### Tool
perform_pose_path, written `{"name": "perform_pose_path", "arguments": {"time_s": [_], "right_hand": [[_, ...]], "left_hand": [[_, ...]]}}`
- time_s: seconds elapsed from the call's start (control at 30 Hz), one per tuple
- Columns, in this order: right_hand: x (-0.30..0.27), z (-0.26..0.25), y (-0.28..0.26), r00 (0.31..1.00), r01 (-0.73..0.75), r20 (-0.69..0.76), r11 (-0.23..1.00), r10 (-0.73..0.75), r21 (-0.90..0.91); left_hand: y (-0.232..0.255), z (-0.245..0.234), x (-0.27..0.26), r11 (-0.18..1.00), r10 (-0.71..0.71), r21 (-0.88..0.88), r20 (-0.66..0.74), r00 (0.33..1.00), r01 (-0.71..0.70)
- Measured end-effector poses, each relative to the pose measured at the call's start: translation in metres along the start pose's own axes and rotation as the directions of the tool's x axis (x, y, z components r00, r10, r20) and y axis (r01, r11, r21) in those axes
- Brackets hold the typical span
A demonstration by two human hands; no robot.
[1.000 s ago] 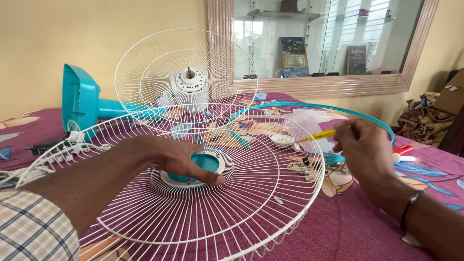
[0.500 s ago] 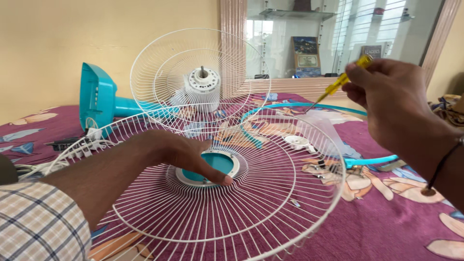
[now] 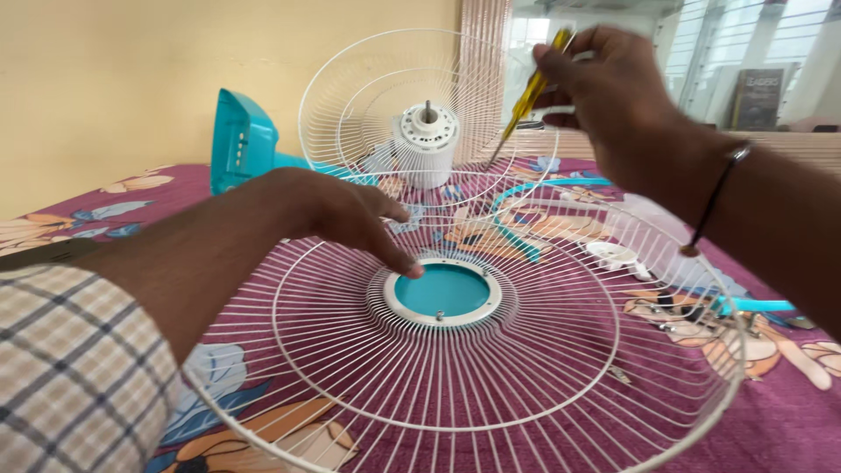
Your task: The person uses a screwdriver to remove screws and detach the internal switch and motor from the back housing of a teal electric fan. They then place the housing aside and begin attaching the front wire cage to the fan blade assembly.
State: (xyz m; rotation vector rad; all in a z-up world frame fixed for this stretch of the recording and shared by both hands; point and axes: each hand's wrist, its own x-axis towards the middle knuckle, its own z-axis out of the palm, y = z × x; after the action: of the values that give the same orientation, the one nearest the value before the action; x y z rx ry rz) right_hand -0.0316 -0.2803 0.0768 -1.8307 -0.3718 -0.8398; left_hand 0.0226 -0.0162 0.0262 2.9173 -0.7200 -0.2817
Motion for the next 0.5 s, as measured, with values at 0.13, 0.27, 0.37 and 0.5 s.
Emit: {"name": "perform_pose_path", "arguments": {"time_s": [0.13,0.27,0.37,0.5], "right_hand": [[-0.023,0.022,0.023,0.984,-0.170,0.048,0.985,0.170,-0.012],[-0.041,0.020,0.043,0.966,-0.226,0.138,0.973,0.217,0.052],[-0.045,0.019,0.053,0.957,-0.261,0.132,0.965,0.257,0.012],[-0.050,0.016,0.059,0.957,-0.259,0.157,0.962,0.244,0.083]], "left_hand": [[0.002,0.012,-0.002,0.998,0.032,0.045,0.025,0.999,-0.033],[-0.004,0.029,-0.003,0.997,0.027,0.067,0.142,0.989,-0.037],[-0.010,0.036,-0.001,1.000,0.007,-0.001,0.153,0.988,-0.007],[-0.008,0.039,0.000,1.000,-0.003,-0.020,0.175,0.985,0.006]]}}
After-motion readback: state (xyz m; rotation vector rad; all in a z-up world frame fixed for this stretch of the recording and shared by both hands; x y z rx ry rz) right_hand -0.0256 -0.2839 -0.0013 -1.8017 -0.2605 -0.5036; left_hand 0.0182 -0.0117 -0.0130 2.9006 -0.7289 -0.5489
